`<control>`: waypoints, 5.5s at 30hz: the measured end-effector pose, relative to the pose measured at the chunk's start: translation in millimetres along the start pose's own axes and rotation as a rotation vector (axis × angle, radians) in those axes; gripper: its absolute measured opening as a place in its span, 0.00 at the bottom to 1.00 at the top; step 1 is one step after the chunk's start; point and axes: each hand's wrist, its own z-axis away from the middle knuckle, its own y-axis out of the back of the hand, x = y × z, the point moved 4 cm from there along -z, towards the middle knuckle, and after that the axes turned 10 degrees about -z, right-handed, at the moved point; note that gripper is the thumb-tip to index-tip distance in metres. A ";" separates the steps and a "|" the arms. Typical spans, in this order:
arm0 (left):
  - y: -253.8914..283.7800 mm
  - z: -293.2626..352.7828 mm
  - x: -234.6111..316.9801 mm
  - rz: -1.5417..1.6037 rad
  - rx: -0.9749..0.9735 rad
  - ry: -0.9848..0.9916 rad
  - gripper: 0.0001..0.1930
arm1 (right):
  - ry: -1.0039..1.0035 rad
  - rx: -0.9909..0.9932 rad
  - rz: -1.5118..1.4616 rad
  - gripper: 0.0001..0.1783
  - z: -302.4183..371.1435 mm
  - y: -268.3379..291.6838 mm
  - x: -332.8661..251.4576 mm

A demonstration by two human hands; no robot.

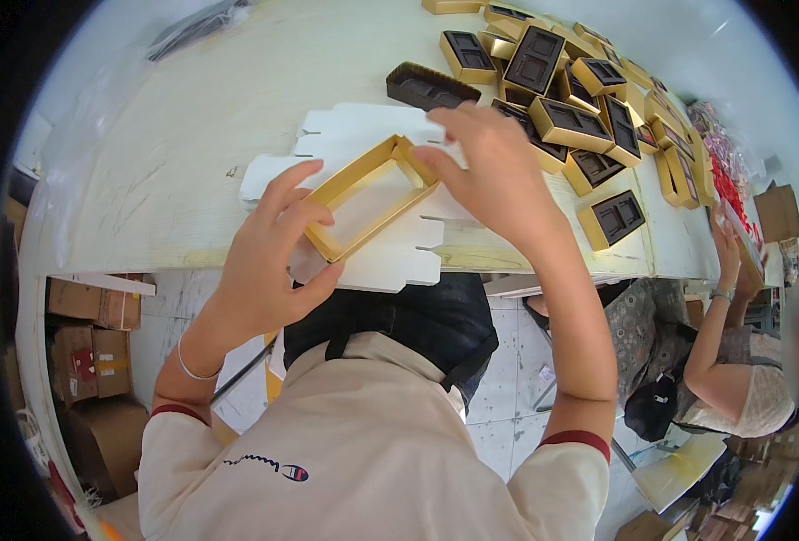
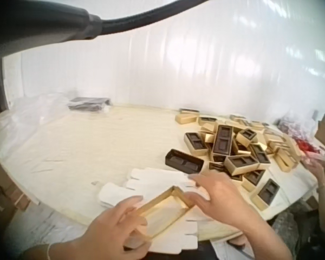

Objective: The person folds flat cardboard pieces into small rectangular boxes, inserts dark rectangular items into each box, and places the completed boxes on the table. The person repeats this process multiple times.

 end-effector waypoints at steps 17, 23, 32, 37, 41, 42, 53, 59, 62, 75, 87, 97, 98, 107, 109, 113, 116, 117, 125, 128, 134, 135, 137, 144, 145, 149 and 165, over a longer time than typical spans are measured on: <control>5.8 -3.6 -20.1 -0.044 -0.072 -0.028 0.31 | 0.252 -0.323 0.228 0.42 16.4 -20.4 -0.5; 8.6 -5.8 -24.8 0.061 -0.136 0.052 0.32 | -0.059 -0.303 -0.638 0.52 12.7 -17.4 17.1; 3.9 -0.8 -25.3 -0.023 -0.031 -0.077 0.30 | 0.017 -0.394 -0.333 0.49 16.8 -22.3 15.0; 3.9 4.6 -16.7 -0.186 0.097 0.016 0.30 | 0.087 -0.037 -0.250 0.28 -24.4 12.0 53.8; 7.0 -3.2 -1.6 -0.222 0.107 0.055 0.32 | 0.112 -0.118 0.458 0.08 -46.4 -19.7 84.4; 11.8 -5.2 -1.2 -0.220 0.114 0.055 0.32 | 0.111 -0.144 0.496 0.06 -51.6 -23.3 86.3; -29.8 -128.6 -56.1 0.154 -0.461 -0.095 0.16 | -0.009 -0.165 0.579 0.05 -65.0 -16.3 84.9; -35.4 -110.2 -58.7 0.243 -0.414 0.258 0.12 | 0.077 0.165 0.338 0.04 -64.6 12.2 89.9; -31.8 -101.9 -62.2 0.323 -0.406 0.369 0.16 | -0.157 0.341 -0.502 0.06 -54.5 39.2 74.0; -27.6 -103.6 -61.8 0.250 -0.559 -0.325 0.48 | -0.818 0.161 -1.340 0.12 65.3 50.9 0.8; -8.2 -44.2 -15.3 -0.019 -0.301 0.090 0.41 | -0.721 -0.165 -0.918 0.08 25.8 32.2 0.4; -12.4 -50.1 -15.8 0.104 -0.218 -0.050 0.39 | -0.647 -0.264 -0.697 0.25 15.1 25.5 3.2; -14.3 -51.0 -17.2 0.074 -0.232 -0.057 0.38 | -0.496 -0.291 -0.585 0.29 18.9 26.3 2.4; -19.1 -57.2 -23.3 0.262 -0.303 0.036 0.42 | 0.008 -0.144 -0.182 0.16 27.6 44.8 -16.1; -20.3 -57.8 -27.2 0.296 -0.365 0.094 0.44 | 0.062 -0.136 -0.164 0.18 23.1 57.6 -13.4; -16.0 -60.3 -27.2 0.341 -0.421 0.157 0.44 | 0.195 -0.216 -0.092 0.20 20.1 51.5 -16.4; -18.1 -58.4 -26.8 0.315 -0.334 0.044 0.43 | 0.333 -0.229 0.145 0.21 17.0 37.7 -27.4; -18.2 -58.8 -26.4 0.298 -0.335 0.029 0.42 | 0.299 -0.246 0.108 0.22 16.9 31.1 -26.1; -17.7 -60.8 -33.8 0.277 -0.446 0.036 0.38 | -0.060 -0.283 -0.373 0.21 18.7 29.2 -9.3; -19.5 -61.4 -34.8 0.378 -0.411 0.031 0.37 | -0.106 -0.249 -0.346 0.22 22.2 24.1 -11.8; -16.1 -61.5 -28.6 0.182 -0.440 -0.046 0.37 | 0.037 -0.388 -0.249 0.23 15.5 32.1 -9.7; -16.4 -62.2 -28.5 0.186 -0.456 -0.044 0.37 | 0.007 -0.450 -0.286 0.24 12.7 35.6 -6.9; -16.5 -63.2 -30.4 0.195 -0.488 -0.037 0.37 | 0.036 -0.466 -0.311 0.23 6.9 34.4 -2.4; -17.3 -67.1 -29.1 -0.043 -0.432 -0.087 0.36 | 0.251 -0.335 -0.184 0.20 16.8 17.9 -18.5; -17.5 -69.8 -28.7 -0.051 -0.470 -0.063 0.36 | 0.279 -0.354 -0.177 0.20 14.6 21.2 -18.7; -19.8 -75.1 -32.9 -0.039 -0.509 -0.094 0.35 | 0.422 -0.398 -0.031 0.15 10.8 21.3 -19.2; -22.5 -60.2 -25.7 -0.546 -0.233 -0.381 0.39 | 0.322 -0.258 0.443 0.49 55.6 -14.2 -31.6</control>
